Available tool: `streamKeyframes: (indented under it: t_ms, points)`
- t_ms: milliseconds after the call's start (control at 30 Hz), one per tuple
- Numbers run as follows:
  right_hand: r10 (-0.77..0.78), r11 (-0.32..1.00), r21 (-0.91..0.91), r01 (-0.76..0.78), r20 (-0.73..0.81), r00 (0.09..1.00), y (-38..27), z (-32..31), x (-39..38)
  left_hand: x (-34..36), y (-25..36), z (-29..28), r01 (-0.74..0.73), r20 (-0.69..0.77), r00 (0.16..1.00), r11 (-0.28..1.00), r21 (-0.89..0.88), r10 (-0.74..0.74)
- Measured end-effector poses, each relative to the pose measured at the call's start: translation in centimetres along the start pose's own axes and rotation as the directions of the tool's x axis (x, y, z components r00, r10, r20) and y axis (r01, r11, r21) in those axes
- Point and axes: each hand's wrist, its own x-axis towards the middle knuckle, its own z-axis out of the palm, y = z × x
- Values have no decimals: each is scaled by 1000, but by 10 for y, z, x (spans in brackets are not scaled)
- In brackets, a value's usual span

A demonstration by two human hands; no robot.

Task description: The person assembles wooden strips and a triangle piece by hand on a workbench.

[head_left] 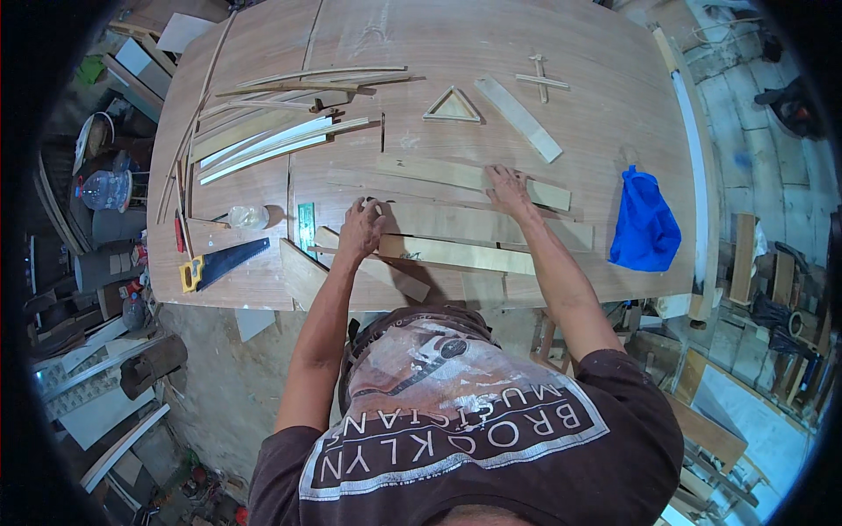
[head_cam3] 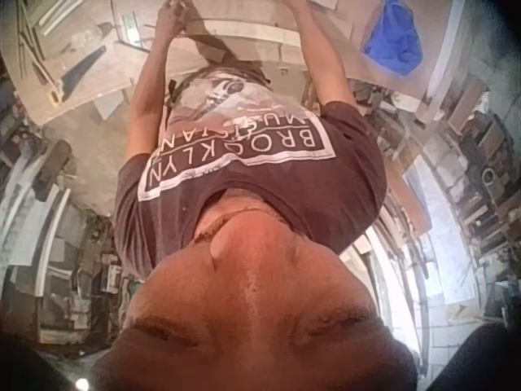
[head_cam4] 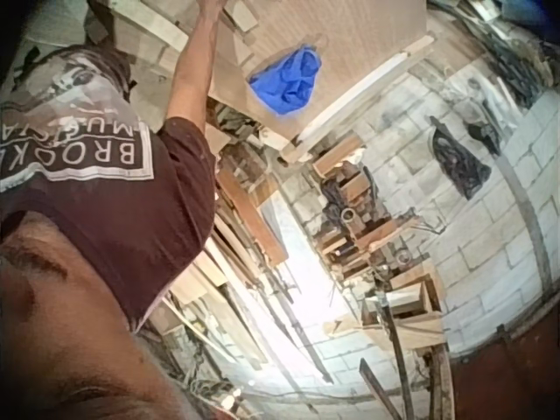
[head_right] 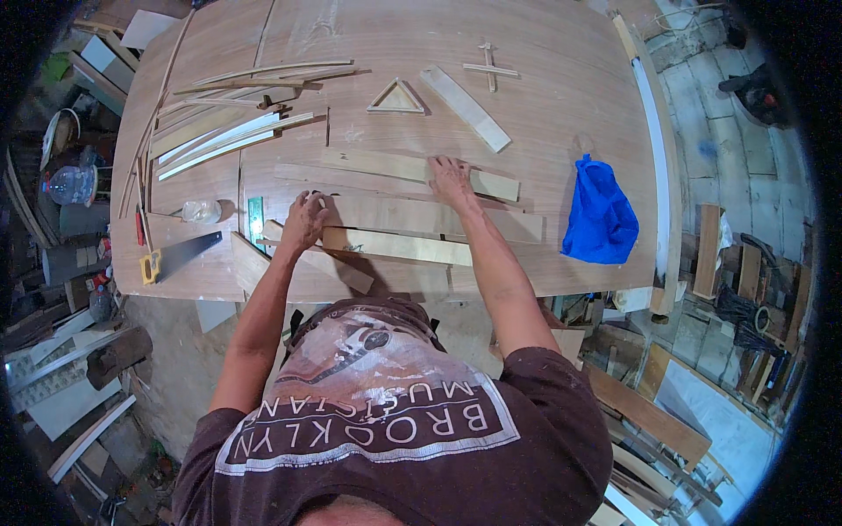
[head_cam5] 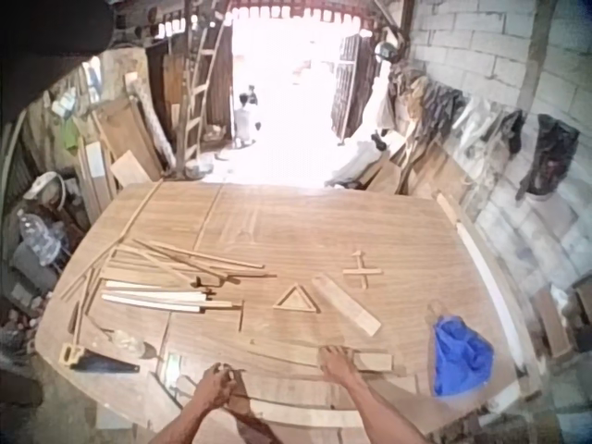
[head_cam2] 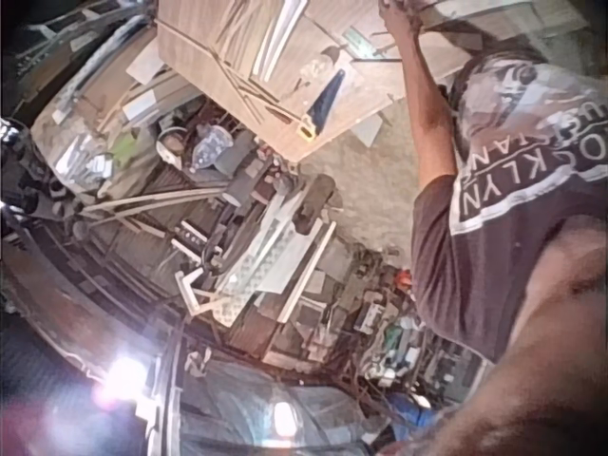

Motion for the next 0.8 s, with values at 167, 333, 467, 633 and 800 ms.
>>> streamKeyframes:
  t_ms: [167, 333, 467, 633, 800]
  points:
    - [-29, 999, 16, 30, -31, 999, -16, -2, 10, 9, 7, -2, 34, -13, 999, 998, 61, -33]
    - [124, 989, 71, -130, 83, 989, -8, -18, 41, 5, 9, 1, -31, -90, 995, 997, 66, 37]
    - [272, 942, 232, -242, -105, 957, 14, -14, 60, 15, 19, 1, 19, -140, 990, 999, 43, -13]
    - [291, 907, 372, -197, -213, 933, 22, -15, 93, 59, 30, -6, 6, -189, 982, 1000, 31, 0]
    - [299, 894, 404, -194, -215, 930, 11, -16, 110, 127, 43, 8, -13, -178, 984, 997, -78, -1]
